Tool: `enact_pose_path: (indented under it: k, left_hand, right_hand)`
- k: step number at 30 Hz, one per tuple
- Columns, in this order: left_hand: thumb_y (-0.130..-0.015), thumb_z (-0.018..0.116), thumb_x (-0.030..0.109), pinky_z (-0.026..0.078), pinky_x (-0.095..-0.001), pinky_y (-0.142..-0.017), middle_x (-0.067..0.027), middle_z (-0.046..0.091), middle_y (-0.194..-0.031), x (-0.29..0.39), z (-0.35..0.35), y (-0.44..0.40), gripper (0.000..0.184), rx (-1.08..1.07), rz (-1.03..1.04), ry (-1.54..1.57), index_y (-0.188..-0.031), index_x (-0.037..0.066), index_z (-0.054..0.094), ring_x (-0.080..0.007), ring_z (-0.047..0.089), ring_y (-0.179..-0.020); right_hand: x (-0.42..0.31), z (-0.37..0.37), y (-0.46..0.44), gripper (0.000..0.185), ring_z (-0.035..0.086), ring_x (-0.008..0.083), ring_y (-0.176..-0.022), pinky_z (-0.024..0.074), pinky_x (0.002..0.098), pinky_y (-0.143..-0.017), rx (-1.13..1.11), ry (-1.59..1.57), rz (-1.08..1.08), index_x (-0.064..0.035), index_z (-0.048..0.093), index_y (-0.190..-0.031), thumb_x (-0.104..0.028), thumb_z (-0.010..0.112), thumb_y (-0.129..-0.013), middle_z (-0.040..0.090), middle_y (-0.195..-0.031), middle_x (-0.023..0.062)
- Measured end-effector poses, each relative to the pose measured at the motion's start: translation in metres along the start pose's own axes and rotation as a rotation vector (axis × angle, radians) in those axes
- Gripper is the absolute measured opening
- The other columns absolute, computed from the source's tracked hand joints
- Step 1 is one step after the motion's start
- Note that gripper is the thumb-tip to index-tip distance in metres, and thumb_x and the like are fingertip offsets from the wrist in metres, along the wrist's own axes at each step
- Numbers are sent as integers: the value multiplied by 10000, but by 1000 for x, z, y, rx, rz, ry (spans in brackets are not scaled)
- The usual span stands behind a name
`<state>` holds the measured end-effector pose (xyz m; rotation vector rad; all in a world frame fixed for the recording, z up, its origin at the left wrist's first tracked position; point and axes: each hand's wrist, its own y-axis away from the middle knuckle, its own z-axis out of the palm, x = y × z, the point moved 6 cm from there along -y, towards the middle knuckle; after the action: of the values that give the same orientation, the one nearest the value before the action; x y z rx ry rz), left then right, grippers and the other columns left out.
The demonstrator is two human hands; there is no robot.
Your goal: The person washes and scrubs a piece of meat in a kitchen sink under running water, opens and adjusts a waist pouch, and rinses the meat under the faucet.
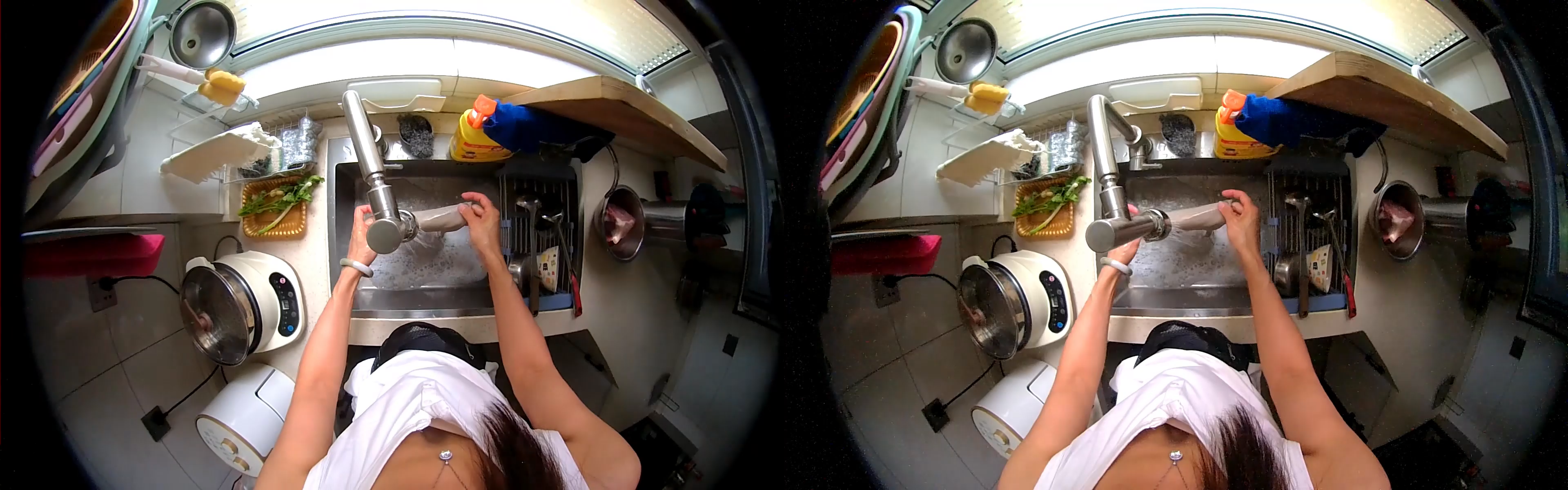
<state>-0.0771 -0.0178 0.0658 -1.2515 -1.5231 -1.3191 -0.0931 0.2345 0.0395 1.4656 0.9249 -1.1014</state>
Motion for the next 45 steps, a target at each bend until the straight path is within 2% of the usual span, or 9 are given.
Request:
enact_pose_path:
  k: [11,15,19,20,24,27,30,38,45]
  left_hand:
    - [-749,621,186,435,-354,-780,-143,536,-952,-32,23,-18,384,70,337,-507,-1067,17,486,-297,513,-900]
    - [-841,559,188,389,-363,-864,-136,510,-962,-70,68,-9,241,-100,59,-94,-1018,36,496,-288,520,-928]
    - [-854,474,256,327,-416,-944,-172,536,-1071,-2,100,27,361,-327,91,-414,-1128,22,463,-353,472,-1051]
    - [-792,508,205,325,-434,-922,-204,521,-1098,-5,109,35,397,-332,237,-477,-1135,8,472,-354,453,-1061]
    - [-779,543,182,369,-425,-799,-178,475,-896,-51,99,4,280,71,985,-1045,-981,-4,487,-312,446,-868]
    - [-858,496,158,343,-373,-922,-165,490,-1071,-85,52,-58,271,250,-134,86,-1085,12,475,-286,452,-1027]
    - [-863,502,172,382,-352,-830,-120,495,-1022,-71,90,-37,305,155,442,-2,-1131,31,470,-214,457,-909]
    - [-903,470,209,420,-272,-719,-33,513,-908,-112,61,-54,401,74,-169,232,-1271,61,414,-109,452,-737]
    - [-908,452,327,372,-286,-893,-109,507,-1186,-146,96,-26,470,162,248,3,-1284,48,401,-191,472,-1080]
  right_hand:
    - [43,20,21,235,546,102,-864,431,218,-715,101,-137,189,-41,550,-1101,-118,456,-900,594,-1012,41]
    - [63,81,55,688,474,230,-1074,389,415,-882,-53,-454,770,-103,414,-1264,-598,480,-791,485,-1216,102]
    - [55,91,40,599,590,246,-814,468,367,-770,-145,-726,896,-46,562,-968,-610,445,-800,618,-848,115]
    - [104,112,35,473,585,227,-858,469,367,-792,-966,-1316,930,-45,555,-986,-489,446,-860,613,-913,105]
    - [107,126,41,299,573,211,-904,474,359,-790,-60,-1079,625,-33,544,-1016,-284,436,-898,595,-993,103]
    - [122,137,52,262,556,196,-945,453,345,-838,-13,-1054,504,-36,536,-1063,-113,390,-861,577,-1034,79]
    - [91,111,31,284,548,192,-952,438,335,-854,64,-1086,604,-45,537,-1066,-237,457,-874,571,-1028,66]
    - [89,126,51,400,508,190,-1071,404,325,-916,-6,-832,520,-59,495,-1197,-309,458,-887,529,-1176,62]
    - [118,120,15,358,546,158,-817,440,298,-798,27,-973,660,-90,555,-1071,-370,514,-852,584,-944,25]
